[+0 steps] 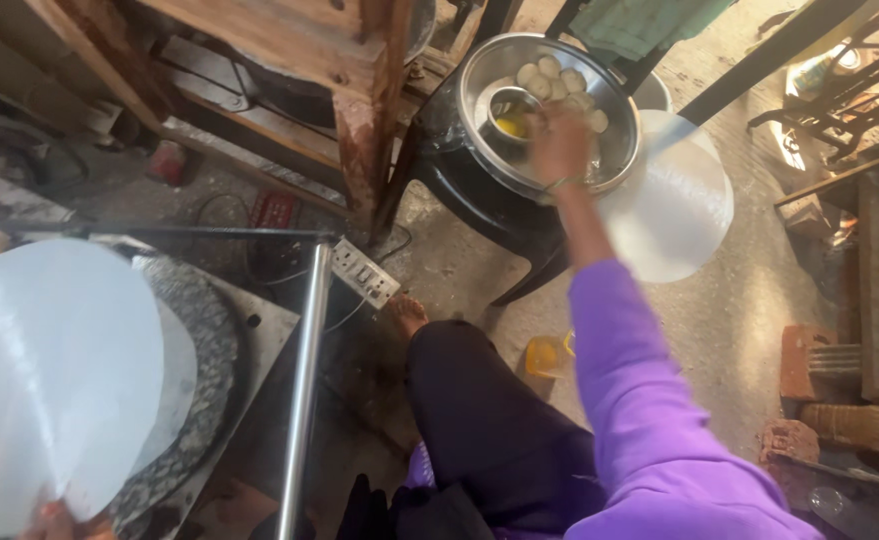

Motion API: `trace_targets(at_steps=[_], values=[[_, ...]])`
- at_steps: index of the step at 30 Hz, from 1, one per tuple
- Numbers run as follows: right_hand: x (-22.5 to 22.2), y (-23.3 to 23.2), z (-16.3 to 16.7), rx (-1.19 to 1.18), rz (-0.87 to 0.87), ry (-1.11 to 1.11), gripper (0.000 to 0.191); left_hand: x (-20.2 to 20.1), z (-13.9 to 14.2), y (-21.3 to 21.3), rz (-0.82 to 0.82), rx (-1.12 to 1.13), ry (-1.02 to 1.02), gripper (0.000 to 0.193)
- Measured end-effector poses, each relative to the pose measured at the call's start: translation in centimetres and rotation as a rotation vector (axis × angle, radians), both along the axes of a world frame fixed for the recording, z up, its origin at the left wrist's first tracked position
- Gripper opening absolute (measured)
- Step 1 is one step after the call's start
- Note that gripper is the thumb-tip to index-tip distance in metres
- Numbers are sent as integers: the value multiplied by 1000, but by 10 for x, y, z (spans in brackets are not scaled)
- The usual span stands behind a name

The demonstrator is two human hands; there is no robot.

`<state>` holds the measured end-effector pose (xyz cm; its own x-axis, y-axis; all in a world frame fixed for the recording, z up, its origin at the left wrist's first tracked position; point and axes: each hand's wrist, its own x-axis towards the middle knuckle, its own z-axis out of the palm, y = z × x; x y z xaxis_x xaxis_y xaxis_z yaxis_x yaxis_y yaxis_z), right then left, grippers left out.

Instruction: The person places dough balls on a plastic sheet on a manual lever press, pulls the press handle down to flatten each ball into a thin round disc, then peels the pressed disc off the sheet and stacks it with others on a large plate. The person repeats the cycle, occasionally repositioning the sheet and reaching for new dough balls from a nearby tray.

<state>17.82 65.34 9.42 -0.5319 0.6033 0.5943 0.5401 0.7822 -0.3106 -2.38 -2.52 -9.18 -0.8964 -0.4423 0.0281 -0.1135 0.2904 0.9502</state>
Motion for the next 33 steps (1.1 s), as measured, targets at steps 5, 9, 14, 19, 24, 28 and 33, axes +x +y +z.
trace_targets(at_steps=[5,9,14,19,24,28,33], values=[[39,143,-30,-71,-195,-597,51,95,-106,64,347,-680,-254,31],[32,165,-35,-233,-218,-702,59,117,-139,73,263,-760,-311,40],[23,160,-54,-148,-361,-578,69,112,-137,82,352,-825,-241,48],[44,165,-71,-316,-432,-439,56,43,-66,55,230,-599,-237,39],[66,135,-44,-1247,30,783,46,-36,24,-6,-32,120,-142,29],[35,47,-6,-1617,549,974,47,0,24,-27,-189,218,-56,22],[-63,-114,23,-1742,1022,274,42,26,23,-29,-121,847,101,8]])
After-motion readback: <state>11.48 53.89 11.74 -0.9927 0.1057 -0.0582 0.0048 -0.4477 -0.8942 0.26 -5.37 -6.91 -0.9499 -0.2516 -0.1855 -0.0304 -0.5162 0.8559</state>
